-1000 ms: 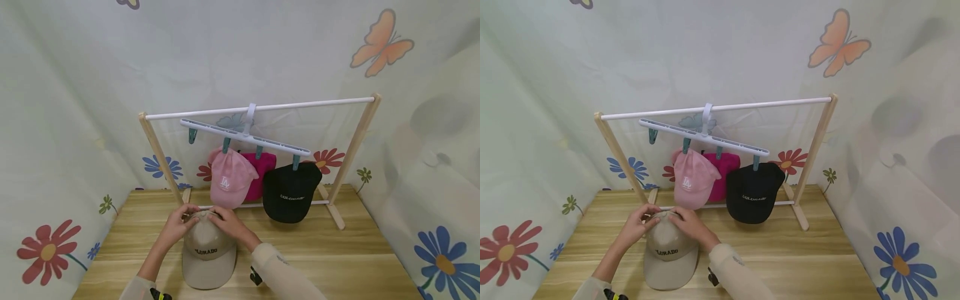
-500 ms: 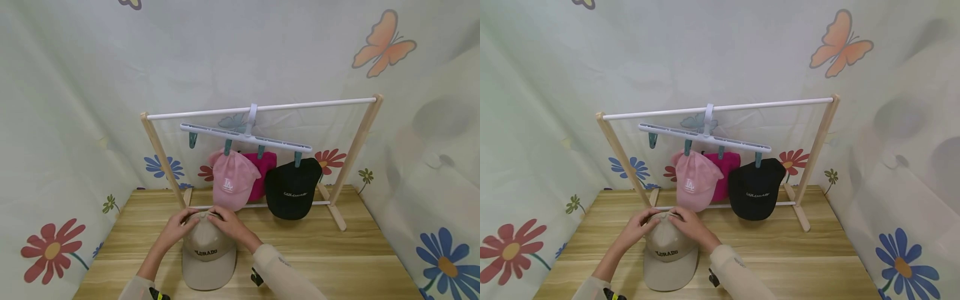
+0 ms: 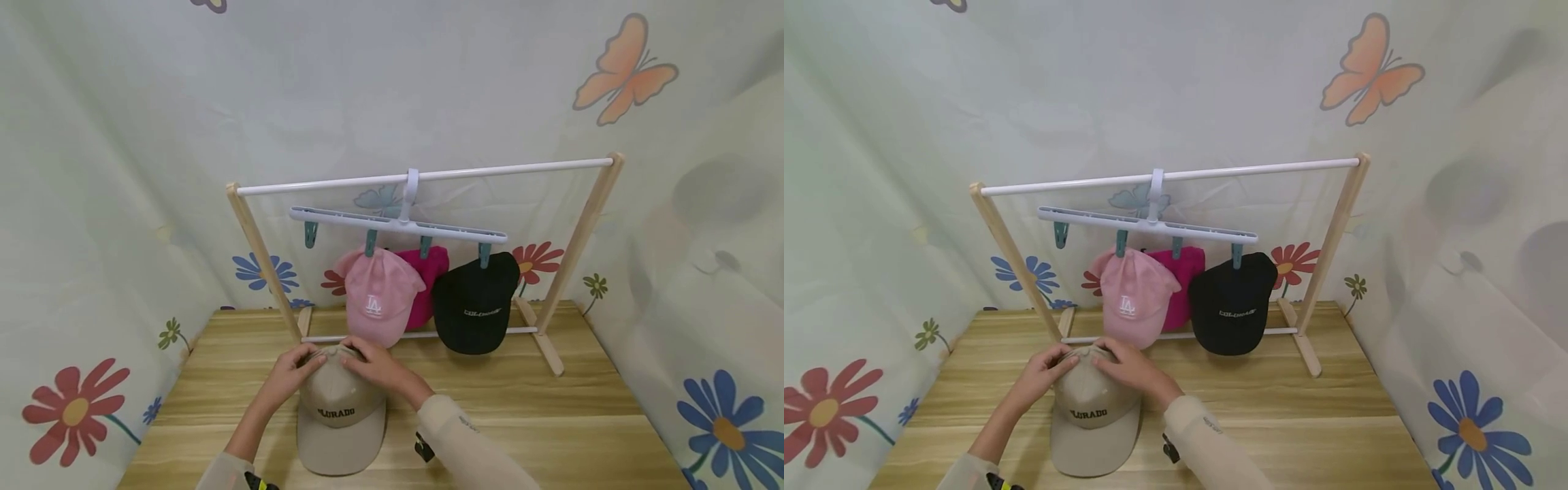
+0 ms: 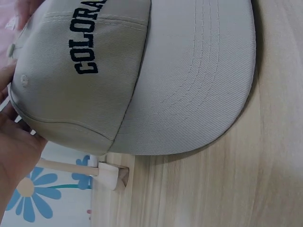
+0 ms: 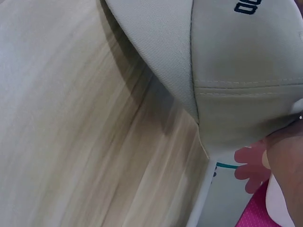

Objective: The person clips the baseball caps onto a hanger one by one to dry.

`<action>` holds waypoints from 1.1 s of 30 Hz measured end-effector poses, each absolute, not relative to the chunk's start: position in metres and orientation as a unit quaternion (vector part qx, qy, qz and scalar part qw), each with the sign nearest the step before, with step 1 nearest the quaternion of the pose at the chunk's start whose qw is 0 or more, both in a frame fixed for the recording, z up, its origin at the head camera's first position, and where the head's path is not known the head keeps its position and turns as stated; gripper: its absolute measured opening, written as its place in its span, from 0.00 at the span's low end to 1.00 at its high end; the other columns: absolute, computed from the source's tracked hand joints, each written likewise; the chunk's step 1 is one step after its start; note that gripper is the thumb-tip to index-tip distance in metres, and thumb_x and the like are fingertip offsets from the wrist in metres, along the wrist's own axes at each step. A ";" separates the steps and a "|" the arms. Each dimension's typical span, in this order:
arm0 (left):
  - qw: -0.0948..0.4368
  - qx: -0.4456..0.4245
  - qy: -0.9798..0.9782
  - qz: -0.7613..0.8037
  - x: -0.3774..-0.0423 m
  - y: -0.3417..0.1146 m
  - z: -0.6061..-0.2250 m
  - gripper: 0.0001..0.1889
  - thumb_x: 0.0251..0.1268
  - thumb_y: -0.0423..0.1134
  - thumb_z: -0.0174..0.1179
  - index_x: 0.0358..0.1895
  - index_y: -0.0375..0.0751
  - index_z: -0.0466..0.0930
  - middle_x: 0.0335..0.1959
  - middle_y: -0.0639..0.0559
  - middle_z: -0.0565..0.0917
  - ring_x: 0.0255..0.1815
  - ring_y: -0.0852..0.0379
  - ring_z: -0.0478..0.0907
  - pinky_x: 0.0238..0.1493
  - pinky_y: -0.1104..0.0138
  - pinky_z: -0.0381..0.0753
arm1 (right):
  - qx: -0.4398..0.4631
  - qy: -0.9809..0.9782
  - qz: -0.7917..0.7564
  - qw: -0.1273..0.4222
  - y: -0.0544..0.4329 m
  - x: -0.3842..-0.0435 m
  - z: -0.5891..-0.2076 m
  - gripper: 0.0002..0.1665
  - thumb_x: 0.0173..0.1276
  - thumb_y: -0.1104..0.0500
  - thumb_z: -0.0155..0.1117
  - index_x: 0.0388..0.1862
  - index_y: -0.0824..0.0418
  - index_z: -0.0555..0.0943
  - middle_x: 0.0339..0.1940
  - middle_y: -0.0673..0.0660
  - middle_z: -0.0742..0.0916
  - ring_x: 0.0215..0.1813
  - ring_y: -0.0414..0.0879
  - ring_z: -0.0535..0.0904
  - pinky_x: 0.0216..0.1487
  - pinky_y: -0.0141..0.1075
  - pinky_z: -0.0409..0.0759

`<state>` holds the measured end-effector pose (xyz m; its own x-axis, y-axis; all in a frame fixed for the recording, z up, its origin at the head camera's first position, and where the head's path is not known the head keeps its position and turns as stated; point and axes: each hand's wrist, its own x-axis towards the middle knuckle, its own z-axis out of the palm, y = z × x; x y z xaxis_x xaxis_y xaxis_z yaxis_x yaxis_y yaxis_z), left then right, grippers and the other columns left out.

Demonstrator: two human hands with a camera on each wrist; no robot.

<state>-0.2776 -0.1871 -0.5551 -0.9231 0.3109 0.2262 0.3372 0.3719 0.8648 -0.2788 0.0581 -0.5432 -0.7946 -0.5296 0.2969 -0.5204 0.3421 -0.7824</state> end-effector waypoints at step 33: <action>0.051 -0.194 -0.845 -0.496 -0.248 -0.177 -0.500 0.04 0.70 0.33 0.64 0.38 0.36 0.83 0.30 0.49 0.80 0.29 0.63 0.72 0.31 0.69 0.72 | -0.338 0.810 -0.478 -0.019 0.051 -0.274 -0.527 0.08 0.77 0.56 0.62 0.51 0.55 0.81 0.45 0.49 0.86 0.44 0.37 0.78 0.48 0.32 0.78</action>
